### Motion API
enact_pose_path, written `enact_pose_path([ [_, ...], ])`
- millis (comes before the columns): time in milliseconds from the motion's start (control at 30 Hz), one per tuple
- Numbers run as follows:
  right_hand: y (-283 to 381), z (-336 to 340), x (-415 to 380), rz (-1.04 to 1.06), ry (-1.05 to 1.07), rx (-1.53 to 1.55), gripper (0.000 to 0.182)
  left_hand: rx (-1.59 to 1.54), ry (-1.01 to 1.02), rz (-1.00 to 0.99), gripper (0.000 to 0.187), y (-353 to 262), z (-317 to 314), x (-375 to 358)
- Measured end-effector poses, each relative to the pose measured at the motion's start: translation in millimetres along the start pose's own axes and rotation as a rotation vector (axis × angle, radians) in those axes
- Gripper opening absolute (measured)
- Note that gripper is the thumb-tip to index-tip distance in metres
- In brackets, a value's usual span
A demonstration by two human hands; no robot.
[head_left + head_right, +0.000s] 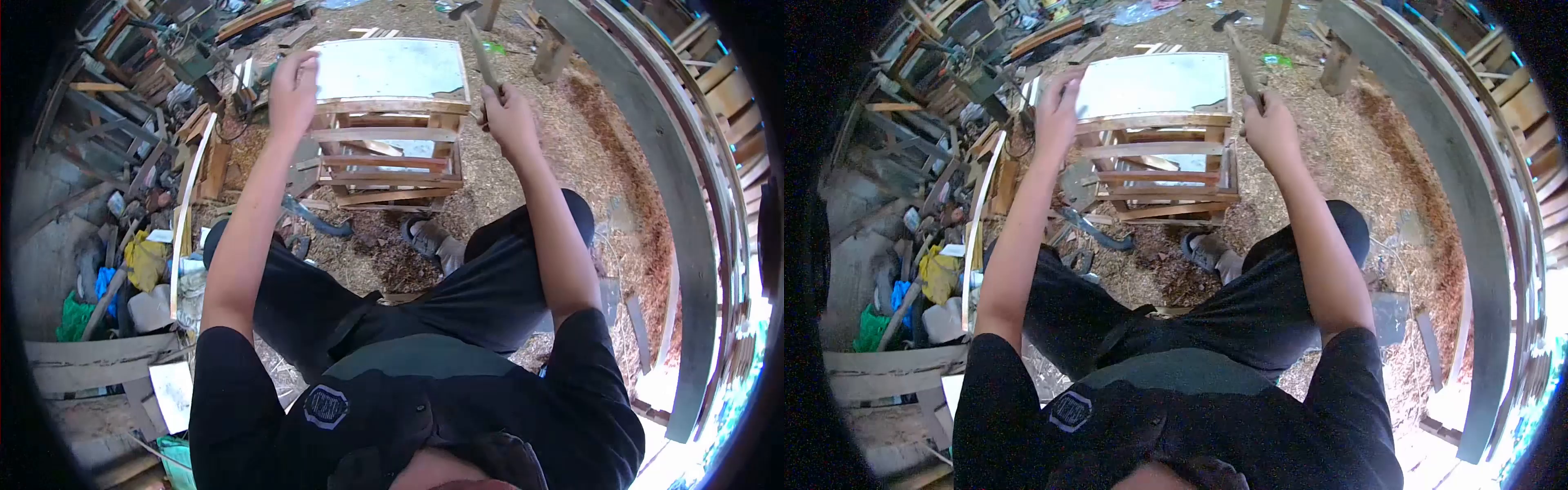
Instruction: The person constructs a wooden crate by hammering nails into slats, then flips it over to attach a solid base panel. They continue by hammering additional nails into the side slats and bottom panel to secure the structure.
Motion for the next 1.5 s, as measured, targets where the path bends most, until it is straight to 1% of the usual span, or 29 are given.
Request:
enact_pose_path([
  [33, -10, -9, 8, 0.091, -0.082, -0.025, 0.043, 0.016, -0.004, 0.006, 0.035, 23, 13, -3],
  [67, -3, -22, 8, 0.087, -0.065, -0.004, 0.043, -0.076, -0.107, 0.214, 0.038, 67, 33, -8],
  [100, 11, -18, 2, 0.043, -0.062, -0.042, 0.045, -0.186, -0.208, 0.413, 0.041, 95, 42, -13],
  [133, 22, -16, 0, -0.001, -0.062, -0.084, 0.047, -0.307, -0.125, 0.628, 0.057, 107, 40, -19],
  [167, 27, -17, 2, -0.004, -0.061, -0.084, 0.047, -0.306, -0.123, 0.63, 0.057, 111, 40, -16],
  [233, 30, -20, 6, -0.043, -0.045, -0.112, 0.052, -0.71, 0.036, 0.837, 0.066, 113, 19, -20],
  [300, 33, -24, 10, -0.075, -0.015, -0.056, 0.053, -0.777, 0.057, 0.806, 0.067, 103, 8, -12],
  [333, 32, -27, 13, -0.101, 0.013, 0.008, 0.055, -0.785, 0.091, 0.728, 0.065, 97, 3, -4],
  [400, 26, -29, 20, -0.101, 0.017, -0.012, 0.055, -0.804, 0.156, 0.59, 0.064, 97, -10, 10],
  [433, 23, -28, 25, -0.083, 0.024, -0.026, 0.056, -0.815, 0.167, 0.594, 0.064, 91, -14, 12],
  [500, 15, -26, 34, -0.074, -0.026, -0.005, 0.051, -0.774, 0.167, 0.766, 0.062, 86, -16, 15],
  [533, 16, -26, 35, -0.094, -0.052, 0.029, 0.05, -0.802, 0.097, 0.838, 0.057, 110, -15, 23],
  [567, 18, -25, 38, -0.112, -0.076, 0.064, 0.048, -0.809, 0.1, 0.838, 0.057, 130, -15, 34],
  [600, 24, -29, 44, -0.047, -0.097, 0.096, 0.037, -0.82, 0.132, 0.858, 0.055, 127, -17, 41],
  [633, 25, -29, 45, -0.046, -0.098, 0.09, 0.037, -0.83, 0.164, 0.879, 0.052, 126, -19, 43],
  [667, 23, -31, 45, -0.081, -0.083, 0.08, 0.036, -0.788, 0.111, 0.879, 0.048, 126, -19, 45],
  [733, 24, -35, 45, -0.164, -0.089, 0.063, 0.035, -0.779, 0.121, 0.884, 0.049, 127, -19, 48],
  [767, 23, -37, 45, -0.163, -0.089, 0.06, 0.035, -0.766, 0.131, 0.887, 0.049, 127, -20, 49],
  [833, 23, -42, 47, -0.1, -0.078, 0.21, 0.039, -0.755, 0.139, 0.907, 0.05, 132, -18, 49],
  [867, 23, -43, 49, -0.098, -0.073, 0.21, 0.039, -0.738, 0.148, 0.927, 0.051, 135, -16, 48],
  [933, 17, -42, 49, -0.17, -0.097, 0.192, 0.05, -0.76, 0.16, 0.912, 0.051, 136, -14, 46],
  [967, 15, -42, 50, -0.168, -0.093, 0.195, 0.05, -0.783, 0.18, 0.896, 0.051, 136, -15, 45],
  [1033, 7, -43, 57, -0.161, -0.065, 0.174, 0.039, -0.763, 0.172, 0.891, 0.05, 118, -15, 39],
  [1067, 6, -41, 59, -0.13, -0.067, 0.119, 0.039, -0.747, 0.163, 0.881, 0.049, 111, -15, 37],
  [1167, -7, -46, 63, -0.051, -0.13, 0.171, 0.04, -0.694, 0.146, 0.873, 0.047, 98, -14, 31],
  [1200, 3, -43, 57, -0.049, -0.134, 0.174, 0.04, -0.657, 0.14, 0.874, 0.046, 94, -14, 31],
  [1267, 26, -35, 40, -0.142, -0.135, 0.062, 0.053, -0.68, 0.142, 0.884, 0.046, 108, -16, 35],
  [1367, 6, -41, 53, -0.124, -0.167, 0.087, 0.051, -0.685, 0.152, 0.918, 0.047, 115, -18, 37],
  [1500, 19, -44, 40, -0.11, -0.165, 0.135, 0.05, -0.611, 0.172, 0.974, 0.048, 113, -15, 33],
])
Point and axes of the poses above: each hand's wrist, its own x-axis towards the middle knuckle, its own z-axis out of the back of the hand, y = z × x, the point moved 5 cm from there along x, towards the middle knuckle, and after that the axes turned 6 degrees about y, right-handed, at the moved point
